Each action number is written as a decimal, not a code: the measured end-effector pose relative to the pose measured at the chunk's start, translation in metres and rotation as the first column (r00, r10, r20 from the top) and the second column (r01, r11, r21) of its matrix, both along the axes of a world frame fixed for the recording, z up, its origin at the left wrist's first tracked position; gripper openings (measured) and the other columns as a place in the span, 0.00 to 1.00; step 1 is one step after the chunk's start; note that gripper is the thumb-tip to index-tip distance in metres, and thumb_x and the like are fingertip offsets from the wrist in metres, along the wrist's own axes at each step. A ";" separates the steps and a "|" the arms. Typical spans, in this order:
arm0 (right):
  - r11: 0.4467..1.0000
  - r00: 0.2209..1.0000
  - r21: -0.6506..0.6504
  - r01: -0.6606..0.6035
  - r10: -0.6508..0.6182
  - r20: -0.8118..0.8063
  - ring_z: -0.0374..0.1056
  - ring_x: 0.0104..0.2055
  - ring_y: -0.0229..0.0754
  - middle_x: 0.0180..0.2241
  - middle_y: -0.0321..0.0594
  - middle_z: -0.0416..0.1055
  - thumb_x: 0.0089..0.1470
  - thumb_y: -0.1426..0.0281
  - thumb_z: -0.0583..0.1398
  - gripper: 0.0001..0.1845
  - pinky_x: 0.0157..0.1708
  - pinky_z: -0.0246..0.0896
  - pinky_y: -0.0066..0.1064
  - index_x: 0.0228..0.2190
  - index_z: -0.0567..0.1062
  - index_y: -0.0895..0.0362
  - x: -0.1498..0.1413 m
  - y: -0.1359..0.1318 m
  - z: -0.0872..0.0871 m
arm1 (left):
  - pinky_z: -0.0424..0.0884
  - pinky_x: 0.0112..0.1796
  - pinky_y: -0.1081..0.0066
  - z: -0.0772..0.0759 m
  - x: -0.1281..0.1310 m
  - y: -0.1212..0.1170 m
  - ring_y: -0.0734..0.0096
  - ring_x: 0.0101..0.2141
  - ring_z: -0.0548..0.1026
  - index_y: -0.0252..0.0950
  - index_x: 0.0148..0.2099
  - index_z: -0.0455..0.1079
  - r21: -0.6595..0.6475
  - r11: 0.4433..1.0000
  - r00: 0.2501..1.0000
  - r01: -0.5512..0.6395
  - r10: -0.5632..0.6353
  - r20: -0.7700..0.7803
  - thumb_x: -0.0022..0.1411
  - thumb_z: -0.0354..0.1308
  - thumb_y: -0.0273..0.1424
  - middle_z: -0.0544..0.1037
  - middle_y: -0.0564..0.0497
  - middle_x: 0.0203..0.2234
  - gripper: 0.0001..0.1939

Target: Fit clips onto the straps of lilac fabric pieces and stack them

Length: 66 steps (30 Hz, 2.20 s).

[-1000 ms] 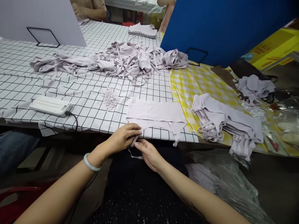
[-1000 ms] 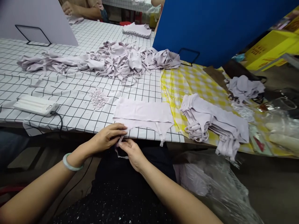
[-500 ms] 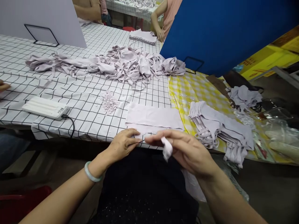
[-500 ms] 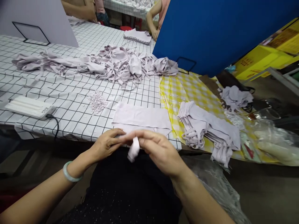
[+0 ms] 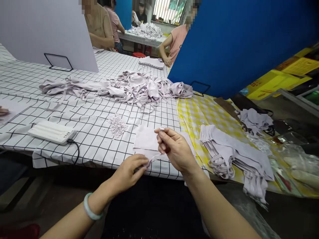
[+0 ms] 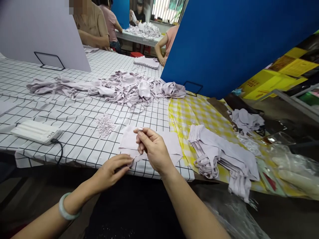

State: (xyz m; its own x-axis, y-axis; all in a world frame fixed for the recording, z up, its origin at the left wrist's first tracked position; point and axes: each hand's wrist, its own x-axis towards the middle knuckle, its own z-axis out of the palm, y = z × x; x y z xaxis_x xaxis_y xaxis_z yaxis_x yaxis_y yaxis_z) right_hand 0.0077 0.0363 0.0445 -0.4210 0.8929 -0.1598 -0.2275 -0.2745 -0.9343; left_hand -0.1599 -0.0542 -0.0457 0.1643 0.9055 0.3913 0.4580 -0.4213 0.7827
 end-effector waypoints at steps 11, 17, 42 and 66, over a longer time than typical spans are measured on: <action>0.996 0.930 0.002 -0.093 0.086 0.358 0.59 0.25 0.35 0.23 0.33 0.66 0.58 0.56 0.60 0.17 0.27 0.58 0.27 0.34 0.79 0.56 0.006 -0.072 -0.032 | 0.70 0.34 0.71 0.051 0.008 0.005 0.73 0.32 0.70 0.36 0.34 0.71 -0.439 0.893 0.916 0.095 0.094 0.390 0.61 0.60 0.31 0.71 0.52 0.31 0.04; 0.989 0.896 0.099 -0.109 0.055 0.441 0.67 0.34 0.41 0.31 0.36 0.74 0.61 0.58 0.58 0.15 0.39 0.63 0.32 0.40 0.80 0.53 0.018 -0.078 -0.041 | 0.68 0.30 0.72 0.045 0.019 0.005 0.73 0.29 0.68 0.36 0.33 0.67 -0.431 0.900 0.946 0.064 0.083 0.314 0.62 0.56 0.28 0.70 0.52 0.29 0.05; 0.913 0.942 -0.405 0.060 0.082 0.324 0.57 0.11 0.30 0.14 0.26 0.65 0.54 0.58 0.60 0.14 0.12 0.63 0.23 0.31 0.71 0.57 -0.001 -0.004 -0.067 | 0.71 0.40 0.67 0.010 0.003 0.108 0.68 0.37 0.75 0.34 0.36 0.73 -0.378 0.906 0.970 0.192 -0.234 -0.069 0.65 0.50 0.21 0.78 0.47 0.36 0.10; 0.875 0.940 -0.428 0.228 -0.084 0.330 0.47 0.12 0.28 0.11 0.26 0.60 0.44 0.64 0.62 0.09 0.12 0.60 0.23 0.22 0.73 0.58 0.002 0.008 -0.068 | 0.70 0.41 0.66 0.007 0.004 0.110 0.67 0.37 0.74 0.34 0.36 0.71 -0.369 0.907 0.961 0.203 -0.257 -0.105 0.65 0.49 0.21 0.77 0.47 0.35 0.11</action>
State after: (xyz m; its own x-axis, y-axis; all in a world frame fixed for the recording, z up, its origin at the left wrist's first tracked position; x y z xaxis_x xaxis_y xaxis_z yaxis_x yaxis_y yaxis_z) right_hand 0.0093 0.0447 -0.0235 -0.1520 0.7398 -0.6555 -0.0402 -0.6672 -0.7438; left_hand -0.1558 0.0555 -0.0385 0.4159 0.9094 0.0097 0.5035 -0.2391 0.8303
